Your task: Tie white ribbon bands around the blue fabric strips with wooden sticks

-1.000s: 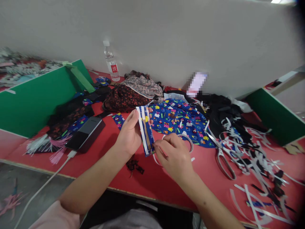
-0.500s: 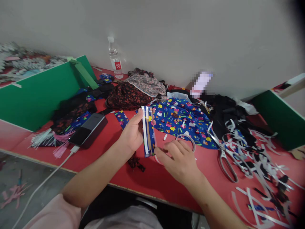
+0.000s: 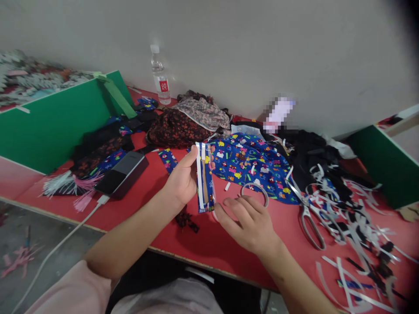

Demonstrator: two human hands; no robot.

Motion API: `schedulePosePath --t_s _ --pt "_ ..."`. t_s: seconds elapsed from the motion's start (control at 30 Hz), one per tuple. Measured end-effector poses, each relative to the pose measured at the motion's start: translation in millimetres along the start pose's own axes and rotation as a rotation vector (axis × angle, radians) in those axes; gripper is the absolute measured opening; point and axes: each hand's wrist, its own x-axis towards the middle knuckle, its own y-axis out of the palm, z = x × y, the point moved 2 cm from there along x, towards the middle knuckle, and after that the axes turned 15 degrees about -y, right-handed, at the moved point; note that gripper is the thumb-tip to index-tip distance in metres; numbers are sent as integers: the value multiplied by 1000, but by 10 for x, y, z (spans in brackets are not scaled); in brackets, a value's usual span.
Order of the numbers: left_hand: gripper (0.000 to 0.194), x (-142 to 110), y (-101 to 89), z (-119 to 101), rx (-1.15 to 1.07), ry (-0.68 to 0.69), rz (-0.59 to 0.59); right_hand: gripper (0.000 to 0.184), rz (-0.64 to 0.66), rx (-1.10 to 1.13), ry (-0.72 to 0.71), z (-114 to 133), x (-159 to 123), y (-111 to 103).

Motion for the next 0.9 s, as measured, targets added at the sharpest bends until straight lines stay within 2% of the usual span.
schedulePosePath --t_s 0.17,0.23,0.3,0.4,0.5,0.63,0.77,0.9 --pt "34 -1 -31 6 49 -21 16 10 -131 111 110 12 1 41" --pt "33 -6 -36 5 54 -18 9 8 -207 166 213 14 39 46" --pt "32 -15 -29 -1 53 9 7 12 -252 260 411 7 80 50" --pt "30 -41 0 -13 40 56 13 14 -224 499 762 -5 113 90" --pt "28 -73 33 -21 17 56 18 18 -215 824 951 4 123 167" --pt "31 -90 43 -24 4 15 16 19 -354 1126 1024 10 146 235" --pt "32 -71 20 -18 -9 -1 55 12 -433 1177 1074 -1 181 241" --pt "33 -60 4 -12 -3 -39 87 8 -439 1142 1030 -8 188 232"
